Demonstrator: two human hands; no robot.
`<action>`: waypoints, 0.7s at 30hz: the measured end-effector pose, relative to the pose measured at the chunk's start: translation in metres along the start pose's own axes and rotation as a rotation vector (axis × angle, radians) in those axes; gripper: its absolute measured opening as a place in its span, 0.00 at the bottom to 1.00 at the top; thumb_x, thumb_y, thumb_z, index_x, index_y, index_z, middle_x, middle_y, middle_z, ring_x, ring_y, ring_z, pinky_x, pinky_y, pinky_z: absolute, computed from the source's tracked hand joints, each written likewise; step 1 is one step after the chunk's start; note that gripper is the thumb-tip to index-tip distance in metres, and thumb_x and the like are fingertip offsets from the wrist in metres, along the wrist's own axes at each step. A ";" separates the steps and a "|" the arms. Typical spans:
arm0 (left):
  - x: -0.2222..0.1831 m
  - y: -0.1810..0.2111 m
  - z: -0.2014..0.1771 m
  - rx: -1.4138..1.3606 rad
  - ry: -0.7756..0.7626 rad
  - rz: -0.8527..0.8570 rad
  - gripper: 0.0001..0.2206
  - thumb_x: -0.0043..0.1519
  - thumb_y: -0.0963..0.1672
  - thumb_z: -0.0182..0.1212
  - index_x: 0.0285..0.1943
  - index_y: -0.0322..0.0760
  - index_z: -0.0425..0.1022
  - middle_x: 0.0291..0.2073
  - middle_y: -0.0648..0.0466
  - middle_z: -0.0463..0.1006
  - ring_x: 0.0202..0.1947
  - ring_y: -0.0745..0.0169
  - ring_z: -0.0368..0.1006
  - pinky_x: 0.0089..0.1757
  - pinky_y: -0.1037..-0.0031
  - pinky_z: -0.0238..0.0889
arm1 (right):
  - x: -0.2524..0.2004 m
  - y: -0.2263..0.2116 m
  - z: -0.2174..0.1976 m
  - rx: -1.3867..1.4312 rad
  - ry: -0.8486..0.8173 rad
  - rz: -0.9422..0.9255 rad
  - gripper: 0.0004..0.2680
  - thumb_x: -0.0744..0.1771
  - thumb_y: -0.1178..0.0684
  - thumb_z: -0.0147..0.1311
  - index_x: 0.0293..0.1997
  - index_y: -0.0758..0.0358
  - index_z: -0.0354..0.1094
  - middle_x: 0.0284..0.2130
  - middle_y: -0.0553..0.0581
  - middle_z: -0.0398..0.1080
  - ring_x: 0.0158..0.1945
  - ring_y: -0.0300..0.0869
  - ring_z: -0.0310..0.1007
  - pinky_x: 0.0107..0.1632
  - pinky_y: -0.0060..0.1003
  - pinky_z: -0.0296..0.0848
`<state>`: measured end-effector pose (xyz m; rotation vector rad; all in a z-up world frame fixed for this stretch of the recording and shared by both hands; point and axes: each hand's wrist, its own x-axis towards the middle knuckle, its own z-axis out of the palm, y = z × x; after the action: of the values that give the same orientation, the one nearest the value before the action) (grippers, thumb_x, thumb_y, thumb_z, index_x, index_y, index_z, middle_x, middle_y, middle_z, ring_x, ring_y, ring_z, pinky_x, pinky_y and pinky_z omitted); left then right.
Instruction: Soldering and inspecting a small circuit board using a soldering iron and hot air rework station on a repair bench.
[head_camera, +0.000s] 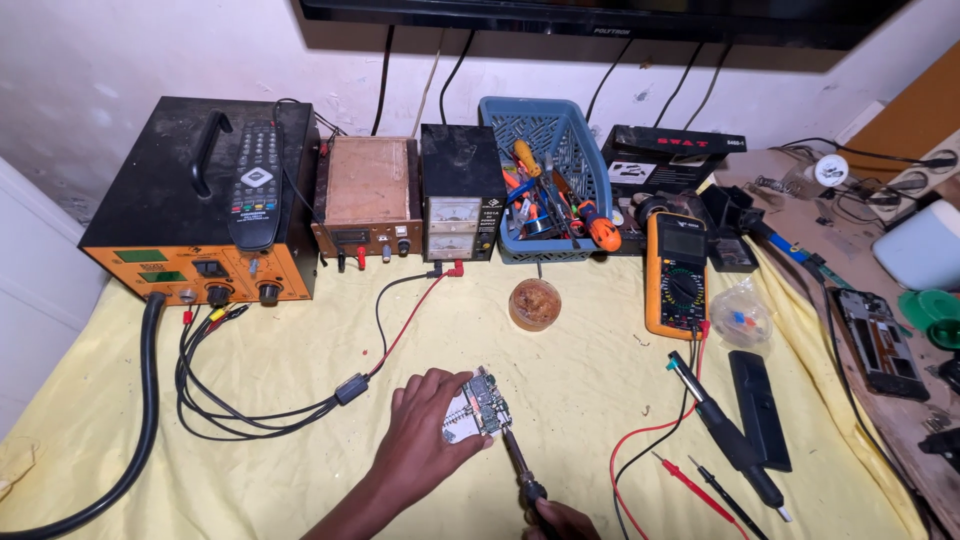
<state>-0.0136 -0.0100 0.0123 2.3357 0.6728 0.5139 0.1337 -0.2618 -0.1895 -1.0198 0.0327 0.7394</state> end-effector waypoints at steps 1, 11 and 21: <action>0.001 0.000 -0.001 -0.006 -0.007 -0.012 0.33 0.52 0.55 0.72 0.67 0.50 0.68 0.51 0.61 0.71 0.51 0.57 0.64 0.52 0.64 0.52 | 0.035 -0.007 -0.034 -0.037 -0.149 0.379 0.05 0.68 0.60 0.50 0.40 0.73 0.70 0.25 0.70 0.66 0.22 0.50 0.64 0.29 0.38 0.59; 0.003 0.001 -0.003 -0.027 -0.123 -0.136 0.35 0.53 0.56 0.71 0.71 0.59 0.64 0.53 0.64 0.70 0.57 0.64 0.64 0.54 0.69 0.51 | -0.047 -0.322 0.164 -0.317 0.315 -1.111 0.13 0.74 0.51 0.51 0.68 0.59 0.60 0.44 0.60 0.70 0.46 0.42 0.75 0.45 0.31 0.79; 0.010 -0.029 0.023 0.010 -0.086 -0.104 0.39 0.49 0.59 0.75 0.71 0.59 0.64 0.54 0.66 0.71 0.58 0.65 0.64 0.54 0.67 0.53 | 0.092 -0.424 0.170 -0.326 0.389 -0.872 0.11 0.74 0.42 0.43 0.57 0.54 0.64 0.40 0.52 0.70 0.36 0.33 0.74 0.34 0.28 0.82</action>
<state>-0.0034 0.0041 -0.0216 2.3036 0.7528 0.3621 0.3949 -0.2088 0.1922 -1.3309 -0.1930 -0.2630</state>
